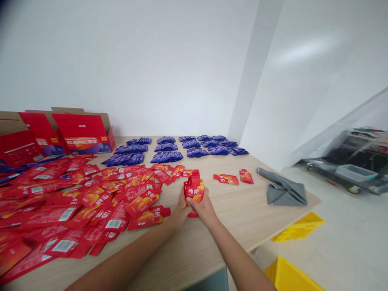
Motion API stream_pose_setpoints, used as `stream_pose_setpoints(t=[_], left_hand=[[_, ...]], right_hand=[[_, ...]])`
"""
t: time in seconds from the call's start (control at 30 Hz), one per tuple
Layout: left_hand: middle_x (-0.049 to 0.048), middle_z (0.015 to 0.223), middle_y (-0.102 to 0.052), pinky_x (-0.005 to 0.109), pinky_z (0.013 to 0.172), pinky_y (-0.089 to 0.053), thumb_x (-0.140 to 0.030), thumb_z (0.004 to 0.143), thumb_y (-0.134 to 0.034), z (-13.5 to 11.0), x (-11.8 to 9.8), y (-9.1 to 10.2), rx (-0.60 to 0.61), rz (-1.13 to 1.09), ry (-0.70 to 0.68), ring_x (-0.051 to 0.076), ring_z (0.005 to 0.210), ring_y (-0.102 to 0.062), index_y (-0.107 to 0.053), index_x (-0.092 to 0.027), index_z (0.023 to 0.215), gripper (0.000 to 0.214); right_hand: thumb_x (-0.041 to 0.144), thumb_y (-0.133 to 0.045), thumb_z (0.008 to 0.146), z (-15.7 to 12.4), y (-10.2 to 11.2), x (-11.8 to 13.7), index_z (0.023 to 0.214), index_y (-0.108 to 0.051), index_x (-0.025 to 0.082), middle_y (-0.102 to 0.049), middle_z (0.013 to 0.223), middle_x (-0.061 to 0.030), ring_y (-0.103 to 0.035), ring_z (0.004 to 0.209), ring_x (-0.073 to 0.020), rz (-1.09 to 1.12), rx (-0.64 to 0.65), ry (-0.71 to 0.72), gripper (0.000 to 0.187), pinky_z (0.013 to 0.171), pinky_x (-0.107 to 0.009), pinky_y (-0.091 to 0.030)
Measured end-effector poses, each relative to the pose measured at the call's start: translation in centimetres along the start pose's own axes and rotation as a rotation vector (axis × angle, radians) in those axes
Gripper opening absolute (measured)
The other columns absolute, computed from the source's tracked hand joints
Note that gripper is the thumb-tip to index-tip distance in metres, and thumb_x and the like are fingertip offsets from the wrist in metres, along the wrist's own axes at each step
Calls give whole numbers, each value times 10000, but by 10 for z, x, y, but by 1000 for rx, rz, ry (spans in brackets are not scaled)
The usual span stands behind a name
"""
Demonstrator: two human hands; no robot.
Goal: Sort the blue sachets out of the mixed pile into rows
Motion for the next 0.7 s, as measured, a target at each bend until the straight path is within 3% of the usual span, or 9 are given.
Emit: stream_pose_setpoints(t=[0.1,0.33,0.43,0.53,0.6,0.7], left_hand=[[144,1534,-238,390,1179,-63,-233,725,-575,-8,-5,-3,-29,108,-7,261,1443,-113,-181,-148,1454,833],[213,1535,-202,393,1179,-60,-386,833,-502,-16,-14,-15,-149,195,6,269,1452,-108,-195,-73,1441,749],[187,1548,-187,391,1184,-68,-431,847,-471,-26,0,-17,-165,184,53,253,1458,-81,-171,-94,1456,758],[148,1569,-160,396,1191,-83,-467,867,-405,-38,27,-14,-177,190,121,251,1460,-80,-100,-97,1485,782],[119,1557,-230,431,1187,-158,-502,848,-423,-38,44,-12,-173,242,164,289,1448,-144,-79,-132,1506,830],[32,1402,-505,508,974,-479,-570,742,-573,-20,55,-9,-121,308,221,350,1340,-388,-122,-385,1491,893]], right_hand=[[529,-574,786,0,1,1,1151,-390,210,-622,1107,-111,-614,992,-243,-7,-24,12,518,935,-425,-465],[612,-442,835,1,8,5,1094,-457,226,-655,1009,-89,-623,948,-250,-34,-93,-29,465,916,-423,-478],[615,-452,830,-7,8,3,1142,-463,221,-651,1072,-95,-615,1001,-255,-31,-80,-57,502,950,-423,-467],[595,-442,843,-19,8,-13,1221,-456,239,-630,1179,-102,-597,1088,-266,-41,-54,-91,520,979,-425,-464],[567,-425,853,-22,8,-27,1293,-438,274,-620,1218,-96,-592,1120,-281,-97,-54,-73,529,963,-444,-484],[596,-516,745,-7,0,-45,1372,-406,347,-643,1194,-81,-617,1075,-347,-150,-56,-8,684,862,-515,-536]])
Point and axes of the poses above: each hand's wrist, its own z-axis towards the middle knuckle, its own y-axis out of the back of the hand, x = y × z, the point moved 6 cm from there along z, towards the middle knuckle
